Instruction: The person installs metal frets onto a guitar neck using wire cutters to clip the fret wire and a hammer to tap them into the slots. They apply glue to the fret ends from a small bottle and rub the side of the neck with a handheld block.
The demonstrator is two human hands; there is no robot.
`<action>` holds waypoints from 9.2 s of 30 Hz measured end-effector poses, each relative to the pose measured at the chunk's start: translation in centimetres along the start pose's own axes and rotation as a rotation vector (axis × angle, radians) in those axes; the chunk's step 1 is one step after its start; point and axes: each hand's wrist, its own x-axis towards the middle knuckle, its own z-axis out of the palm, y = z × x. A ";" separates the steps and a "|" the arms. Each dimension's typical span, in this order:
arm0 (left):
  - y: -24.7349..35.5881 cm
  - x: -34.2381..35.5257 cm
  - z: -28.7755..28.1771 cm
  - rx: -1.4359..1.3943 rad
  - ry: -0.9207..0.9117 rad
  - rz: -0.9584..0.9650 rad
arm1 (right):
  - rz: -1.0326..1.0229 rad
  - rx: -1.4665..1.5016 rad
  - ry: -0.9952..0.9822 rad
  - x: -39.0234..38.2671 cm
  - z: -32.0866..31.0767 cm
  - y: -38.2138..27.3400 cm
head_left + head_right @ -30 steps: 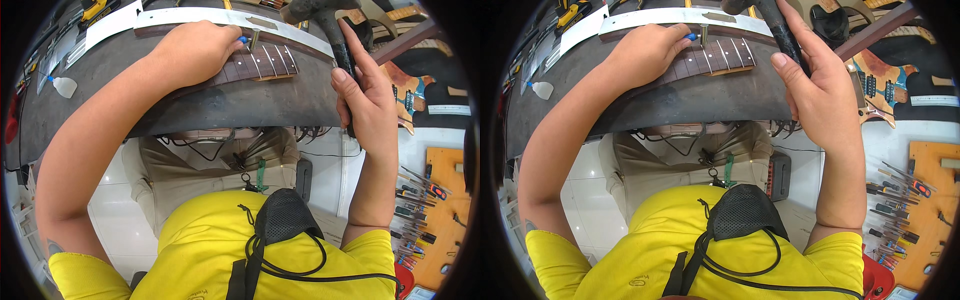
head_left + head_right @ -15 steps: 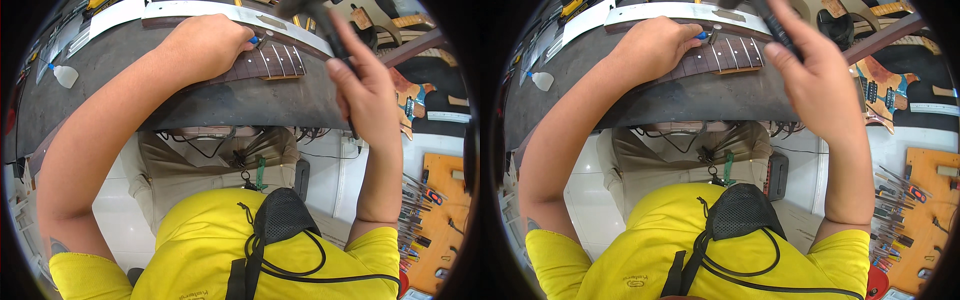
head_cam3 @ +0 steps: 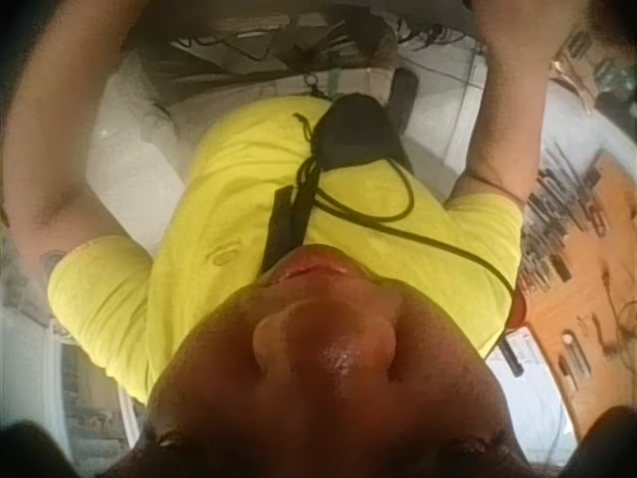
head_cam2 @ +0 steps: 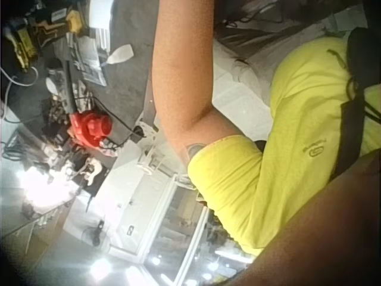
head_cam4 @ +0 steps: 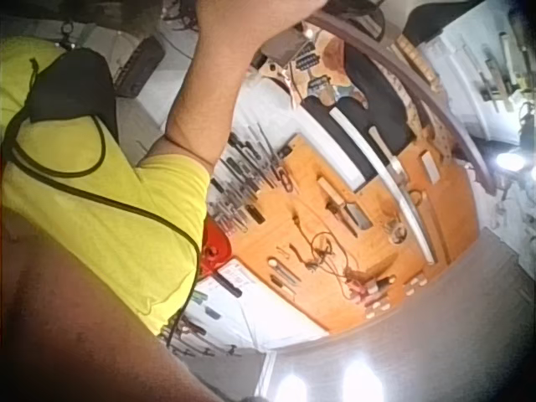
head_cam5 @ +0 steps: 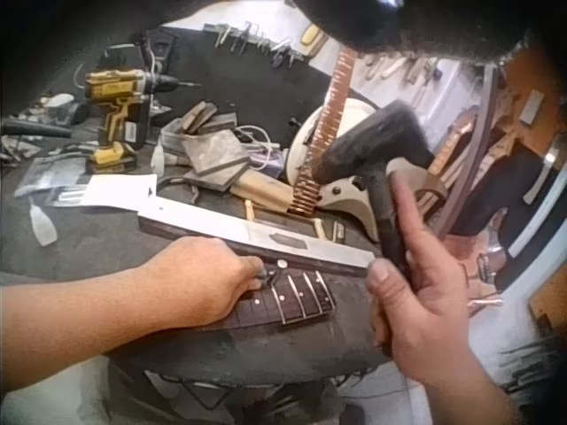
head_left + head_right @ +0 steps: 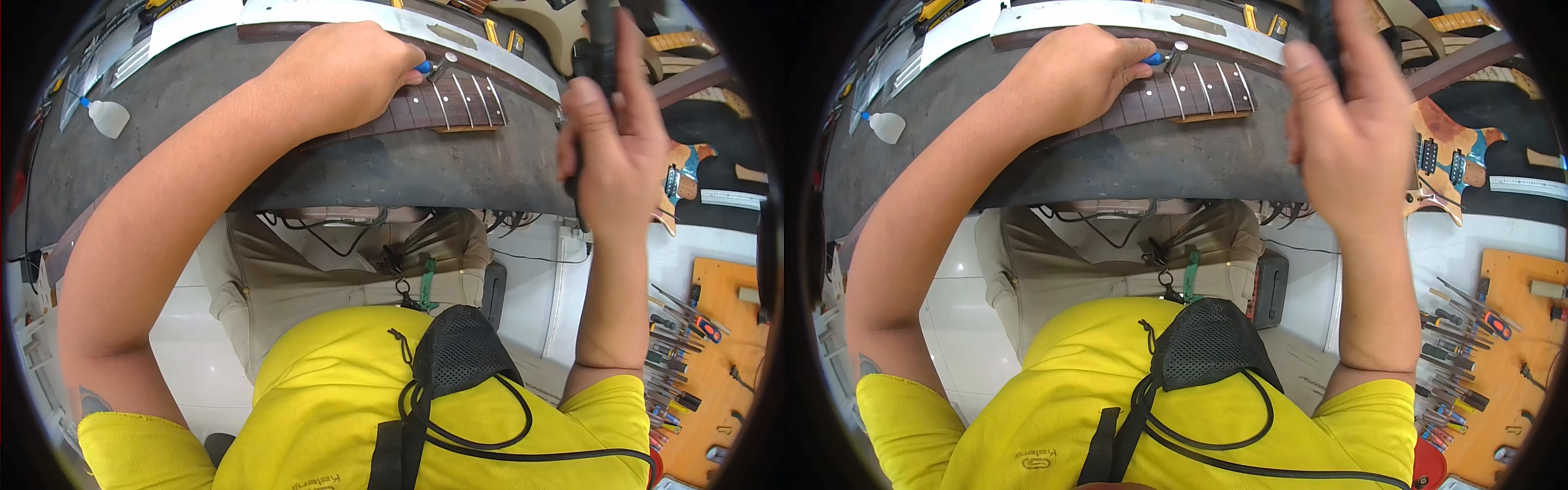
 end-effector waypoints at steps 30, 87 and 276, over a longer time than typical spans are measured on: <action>0.2 -0.6 -0.2 0.099 0.057 0.153 | -0.125 -0.227 -0.204 -3.3 -1.7 1.7; 0.8 -0.8 -1.2 0.019 -0.008 0.319 | -0.026 -0.254 -0.244 -7.4 -2.2 1.3; 2.4 -1.1 0.5 -0.052 0.064 0.138 | 0.273 -0.010 -0.228 -6.2 -3.5 2.5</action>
